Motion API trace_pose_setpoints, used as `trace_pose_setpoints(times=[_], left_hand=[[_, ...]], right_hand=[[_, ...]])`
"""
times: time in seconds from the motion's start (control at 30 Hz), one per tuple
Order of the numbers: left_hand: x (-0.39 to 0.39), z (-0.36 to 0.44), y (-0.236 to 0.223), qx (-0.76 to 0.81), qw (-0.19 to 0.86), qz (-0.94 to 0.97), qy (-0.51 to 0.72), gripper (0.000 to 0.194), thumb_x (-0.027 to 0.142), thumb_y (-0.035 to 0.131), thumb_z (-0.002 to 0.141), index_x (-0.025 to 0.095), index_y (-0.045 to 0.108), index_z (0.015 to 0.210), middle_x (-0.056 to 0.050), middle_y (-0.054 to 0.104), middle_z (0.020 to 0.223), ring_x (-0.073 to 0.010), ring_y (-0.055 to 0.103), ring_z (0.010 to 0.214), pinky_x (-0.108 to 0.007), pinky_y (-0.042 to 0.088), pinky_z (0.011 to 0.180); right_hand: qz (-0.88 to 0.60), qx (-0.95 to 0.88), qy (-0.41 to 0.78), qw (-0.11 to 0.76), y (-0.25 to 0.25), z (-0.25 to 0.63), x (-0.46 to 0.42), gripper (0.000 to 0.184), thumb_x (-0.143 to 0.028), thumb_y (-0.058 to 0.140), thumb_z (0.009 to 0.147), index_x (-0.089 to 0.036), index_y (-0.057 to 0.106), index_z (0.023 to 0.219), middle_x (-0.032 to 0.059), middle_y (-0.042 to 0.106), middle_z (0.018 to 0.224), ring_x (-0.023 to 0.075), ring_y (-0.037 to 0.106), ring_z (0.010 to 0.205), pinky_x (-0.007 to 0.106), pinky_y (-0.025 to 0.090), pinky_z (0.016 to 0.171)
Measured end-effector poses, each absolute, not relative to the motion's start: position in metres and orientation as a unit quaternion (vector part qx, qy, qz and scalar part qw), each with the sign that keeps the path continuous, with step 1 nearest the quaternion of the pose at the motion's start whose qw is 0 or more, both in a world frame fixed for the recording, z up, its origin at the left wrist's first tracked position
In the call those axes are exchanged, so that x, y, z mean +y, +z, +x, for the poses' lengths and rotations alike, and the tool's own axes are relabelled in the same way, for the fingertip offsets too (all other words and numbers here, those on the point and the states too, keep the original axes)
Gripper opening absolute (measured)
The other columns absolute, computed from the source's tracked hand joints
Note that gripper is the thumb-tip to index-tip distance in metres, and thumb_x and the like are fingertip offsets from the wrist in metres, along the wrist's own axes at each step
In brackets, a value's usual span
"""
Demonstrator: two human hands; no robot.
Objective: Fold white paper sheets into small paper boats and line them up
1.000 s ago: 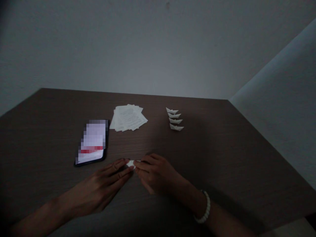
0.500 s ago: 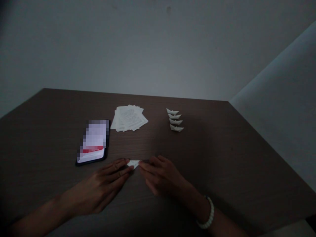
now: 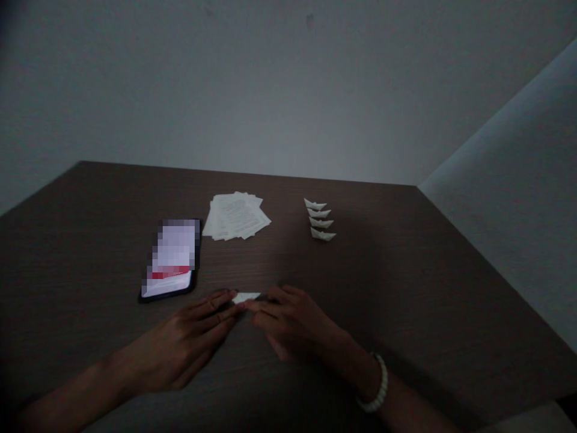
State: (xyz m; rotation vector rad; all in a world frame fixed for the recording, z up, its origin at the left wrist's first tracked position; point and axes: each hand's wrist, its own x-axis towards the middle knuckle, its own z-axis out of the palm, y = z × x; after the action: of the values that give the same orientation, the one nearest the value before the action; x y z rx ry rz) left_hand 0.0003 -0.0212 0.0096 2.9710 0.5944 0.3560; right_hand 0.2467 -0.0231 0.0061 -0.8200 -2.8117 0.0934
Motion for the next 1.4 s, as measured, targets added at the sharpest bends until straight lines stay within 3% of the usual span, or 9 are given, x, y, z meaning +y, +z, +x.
trace_pose_setpoints(times=[0.33, 0.5, 0.63, 0.7, 1.03, 1.23, 1.4], left_hand=[[-0.020, 0.003, 0.011, 0.205, 0.058, 0.964, 0.158, 0.032, 0.013, 0.041, 0.089, 0.008, 0.060, 0.114, -0.013, 0.063, 0.123, -0.0278, 0.053, 0.121, -0.043, 0.047, 0.102], [-0.017, 0.005, 0.006, 0.225, 0.061, 0.948, 0.216, 0.025, 0.013, 0.041, 0.093, 0.010, 0.063, 0.106, -0.011, 0.068, 0.112, -0.0239, 0.062, 0.110, -0.041, 0.052, 0.097], [-0.017, 0.003, 0.001, 0.237, 0.039, 0.940, 0.243, 0.025, 0.011, 0.043, 0.091, 0.009, 0.062, 0.108, -0.012, 0.069, 0.108, -0.0223, 0.064, 0.104, -0.040, 0.053, 0.094], [-0.018, 0.003, 0.000, 0.237, 0.021, 0.940, 0.245, 0.025, 0.012, 0.043, 0.091, 0.009, 0.063, 0.106, -0.012, 0.069, 0.108, -0.0231, 0.064, 0.104, -0.040, 0.054, 0.093], [-0.018, 0.003, 0.002, 0.249, -0.001, 0.942, 0.224, 0.026, 0.013, 0.041, 0.091, 0.009, 0.062, 0.104, -0.013, 0.070, 0.104, -0.0243, 0.067, 0.098, -0.043, 0.056, 0.086], [-0.017, 0.005, 0.001, 0.259, 0.008, 0.930, 0.261, 0.023, 0.013, 0.041, 0.092, 0.011, 0.063, 0.100, -0.011, 0.071, 0.099, -0.0221, 0.068, 0.094, -0.040, 0.057, 0.083], [-0.012, 0.004, -0.003, 0.277, 0.051, 0.919, 0.277, 0.023, 0.013, 0.041, 0.095, 0.013, 0.058, 0.110, -0.009, 0.069, 0.100, -0.0198, 0.065, 0.096, -0.036, 0.055, 0.084]], right_hand=[[-0.354, -0.923, 0.042, 0.147, 0.001, 0.253, -0.023, 0.015, -0.016, 0.057, 0.081, -0.019, 0.062, 0.095, 0.0049, 0.067, 0.114, 0.0212, 0.052, 0.088, 0.034, 0.043, 0.074], [-0.388, -0.895, 0.066, 0.209, -0.003, 0.243, -0.018, 0.013, -0.022, 0.058, 0.087, -0.021, 0.063, 0.099, 0.0023, 0.071, 0.093, 0.0190, 0.052, 0.081, 0.031, 0.043, 0.074], [-0.401, -0.898, 0.019, 0.179, 0.002, 0.229, -0.018, 0.021, -0.035, 0.063, 0.087, -0.021, 0.063, 0.102, 0.0032, 0.069, 0.084, 0.0211, 0.052, 0.084, 0.032, 0.041, 0.072], [-0.406, -0.902, -0.011, 0.148, 0.006, 0.223, -0.021, 0.016, -0.032, 0.062, 0.088, -0.020, 0.063, 0.097, 0.0044, 0.067, 0.082, 0.0220, 0.052, 0.086, 0.033, 0.040, 0.072], [-0.422, -0.897, 0.000, 0.131, 0.004, 0.219, -0.027, 0.023, -0.026, 0.054, 0.091, -0.020, 0.060, 0.113, 0.0064, 0.060, 0.098, 0.0215, 0.051, 0.093, 0.034, 0.042, 0.073], [-0.474, -0.859, 0.083, 0.175, 0.004, 0.218, -0.022, 0.014, -0.030, 0.059, 0.089, -0.020, 0.063, 0.098, 0.0046, 0.058, 0.098, 0.0203, 0.050, 0.096, 0.034, 0.045, 0.081], [-0.489, -0.845, 0.123, 0.179, 0.010, 0.214, -0.017, 0.015, -0.031, 0.066, 0.084, -0.019, 0.062, 0.093, 0.0048, 0.058, 0.099, 0.0207, 0.050, 0.096, 0.033, 0.046, 0.079]])
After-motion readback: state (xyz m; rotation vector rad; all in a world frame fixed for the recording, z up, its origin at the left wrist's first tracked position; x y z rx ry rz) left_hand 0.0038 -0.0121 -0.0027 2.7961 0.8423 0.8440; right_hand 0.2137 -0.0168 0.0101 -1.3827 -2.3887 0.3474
